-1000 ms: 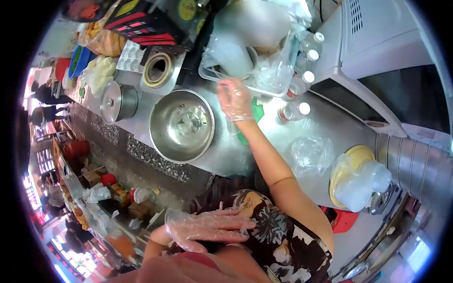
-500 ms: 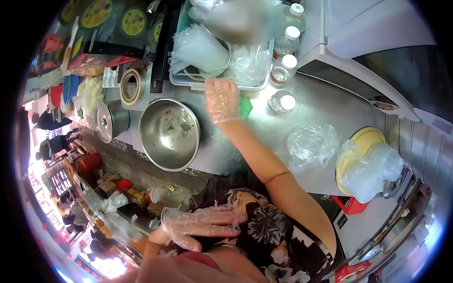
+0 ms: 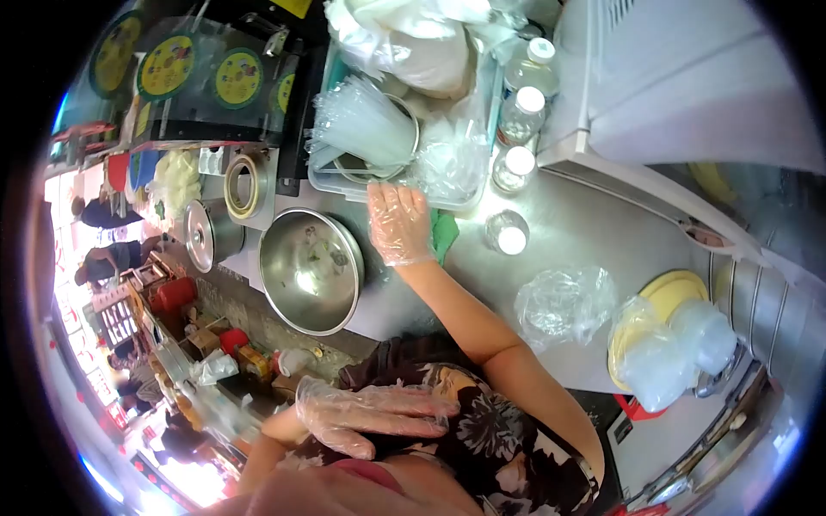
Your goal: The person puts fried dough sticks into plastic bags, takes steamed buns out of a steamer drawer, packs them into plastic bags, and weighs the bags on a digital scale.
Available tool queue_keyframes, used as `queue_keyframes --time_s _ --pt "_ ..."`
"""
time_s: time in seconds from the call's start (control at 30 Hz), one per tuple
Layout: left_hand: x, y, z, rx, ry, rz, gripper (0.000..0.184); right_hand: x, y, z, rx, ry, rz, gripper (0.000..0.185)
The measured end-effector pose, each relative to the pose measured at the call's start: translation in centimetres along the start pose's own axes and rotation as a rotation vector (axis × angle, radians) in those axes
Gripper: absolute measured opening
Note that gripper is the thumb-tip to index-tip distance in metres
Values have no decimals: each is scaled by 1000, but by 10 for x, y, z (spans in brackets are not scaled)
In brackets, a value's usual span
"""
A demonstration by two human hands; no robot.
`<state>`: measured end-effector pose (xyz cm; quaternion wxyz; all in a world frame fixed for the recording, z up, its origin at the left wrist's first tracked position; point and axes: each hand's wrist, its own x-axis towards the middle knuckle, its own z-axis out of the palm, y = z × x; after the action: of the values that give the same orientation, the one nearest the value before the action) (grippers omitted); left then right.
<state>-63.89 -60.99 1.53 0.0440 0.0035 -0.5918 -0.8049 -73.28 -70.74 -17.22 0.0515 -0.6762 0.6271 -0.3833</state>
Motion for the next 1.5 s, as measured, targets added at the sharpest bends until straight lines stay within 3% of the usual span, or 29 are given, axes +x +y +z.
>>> queue_keyframes --time_s 0.37,0.43,0.47,0.5,0.57,0.63,0.67,0.7,0.77,0.87,0.93,0.97,1.03,1.1,1.17,1.23,1.3,1.43,1.5 --pt "-25 9 22 128 138 148 65 -7 3 9 -170 -62 -49 36" --pt "-38 16 35 160 243 178 58 -5 4 10 -82 56 -137 34" --pt "-45 17 41 189 267 172 58 7 -5 1 -147 -178 -65 32" --pt "-54 17 49 221 288 162 58 5 1 9 -119 -50 -152 31" --pt "-69 17 65 303 383 238 55 1 -3 9 -340 -171 -91 31" --pt "-90 17 89 290 471 298 51 -2 3 10 -254 0 -231 30" --pt "-100 20 99 303 504 290 50 0 -2 5 -297 -46 -227 31" --pt "-116 18 129 330 639 308 49 0 12 19 -328 -126 -176 32" --pt "-124 3 158 238 690 380 47 5 25 23 -374 -113 -164 31" --pt "-144 -1 202 374 820 425 45 12 21 24 -339 -156 -142 28" --pt "-161 -17 233 426 863 485 46 13 -25 2 104 47 135 26" --pt "-170 -23 246 467 886 534 46 9 -52 -7 93 42 106 26" --pt "-182 -35 271 485 908 614 48 -16 -118 -13 132 17 -196 25" --pt "-190 -47 294 526 912 694 50 -65 -184 -5 500 -199 -424 24" --pt "-200 -57 318 586 939 749 52 -128 -234 -2 603 -576 -561 22" --pt "-211 -66 340 675 1035 790 52 -185 -273 -6 351 -745 -960 18" --pt "-220 -77 359 698 1058 799 54 -220 -258 27 407 -848 -1126 21" --pt "-232 -92 389 693 1141 718 58 -244 -203 63 103 -1013 -1012 24" --pt "-231 -102 397 655 1189 718 58 -240 -183 69 -172 -1045 -1153 26"
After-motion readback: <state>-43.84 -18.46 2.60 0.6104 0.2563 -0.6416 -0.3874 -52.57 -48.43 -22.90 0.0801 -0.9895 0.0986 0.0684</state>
